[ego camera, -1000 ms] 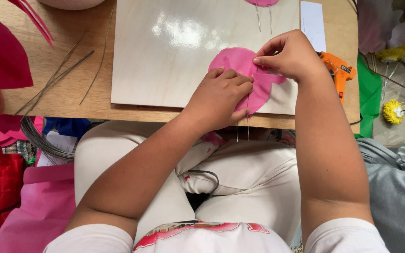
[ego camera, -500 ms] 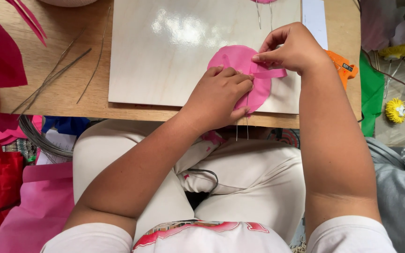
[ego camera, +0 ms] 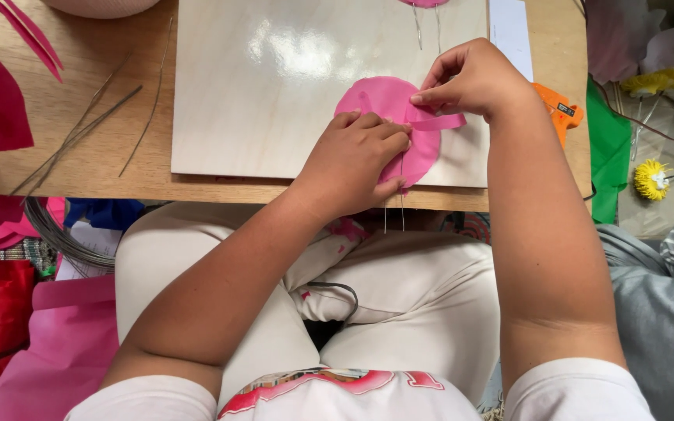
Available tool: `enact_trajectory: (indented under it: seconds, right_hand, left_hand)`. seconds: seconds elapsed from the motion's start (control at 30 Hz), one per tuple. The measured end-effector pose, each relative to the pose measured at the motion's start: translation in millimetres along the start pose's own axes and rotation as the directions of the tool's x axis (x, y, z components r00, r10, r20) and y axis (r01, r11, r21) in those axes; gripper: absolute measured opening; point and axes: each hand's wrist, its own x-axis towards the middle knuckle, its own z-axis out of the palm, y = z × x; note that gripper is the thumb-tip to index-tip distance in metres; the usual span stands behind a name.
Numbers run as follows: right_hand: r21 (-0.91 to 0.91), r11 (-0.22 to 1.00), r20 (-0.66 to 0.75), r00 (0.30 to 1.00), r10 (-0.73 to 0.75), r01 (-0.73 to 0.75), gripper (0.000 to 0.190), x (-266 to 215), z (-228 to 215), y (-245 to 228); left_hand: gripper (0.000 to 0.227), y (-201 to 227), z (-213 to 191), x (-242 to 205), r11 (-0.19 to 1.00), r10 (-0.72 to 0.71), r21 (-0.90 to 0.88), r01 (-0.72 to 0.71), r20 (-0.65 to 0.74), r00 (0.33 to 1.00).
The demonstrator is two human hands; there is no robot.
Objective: Assembling pink fabric petals using a hot glue gun and scissors to create a flower.
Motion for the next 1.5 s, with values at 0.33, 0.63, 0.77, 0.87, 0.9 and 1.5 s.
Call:
enact_trajectory:
  seconds: [0.33,0.63,0.77,0.87,0.9,1.5]
  right_hand:
    - [0.071,0.997,0.047,0.999,0.019,-0.023,0.018,1,-7,7]
    - [-0.029,0.995,0.013,0.996,0.091,-0.09,0.019,-5,-2,-9]
    - [-0.061,0.993,-0.002,0.995,0.103,-0.103,0.021,-7,-2,-12]
    - [-0.068,0.995,0.007,0.997,0.071,-0.07,0.02,-9,-3,-8]
    - [-0.056,0.997,0.016,0.998,0.058,-0.057,0.02,-9,-4,-7]
    - [0.01,0.999,0.022,0.999,0.037,-0.037,0.02,4,-4,3]
  left_hand:
    - [0.047,3,-4,1,1.0,-0.019,0.007,0.019,0.039,0.999]
    - [0.046,5,-5,1,0.999,-0.035,0.003,0.035,0.067,0.997]
    - [0.047,4,-5,2,0.999,-0.026,0.021,0.025,0.055,0.998]
    - [0.047,5,-6,1,1.0,-0.029,0.008,0.028,0.058,0.998]
    - [0.046,5,-7,1,1.0,-0.03,-0.004,0.03,0.057,0.998]
    - [0.046,7,-9,2,0.999,-0.038,-0.001,0.039,0.076,0.996]
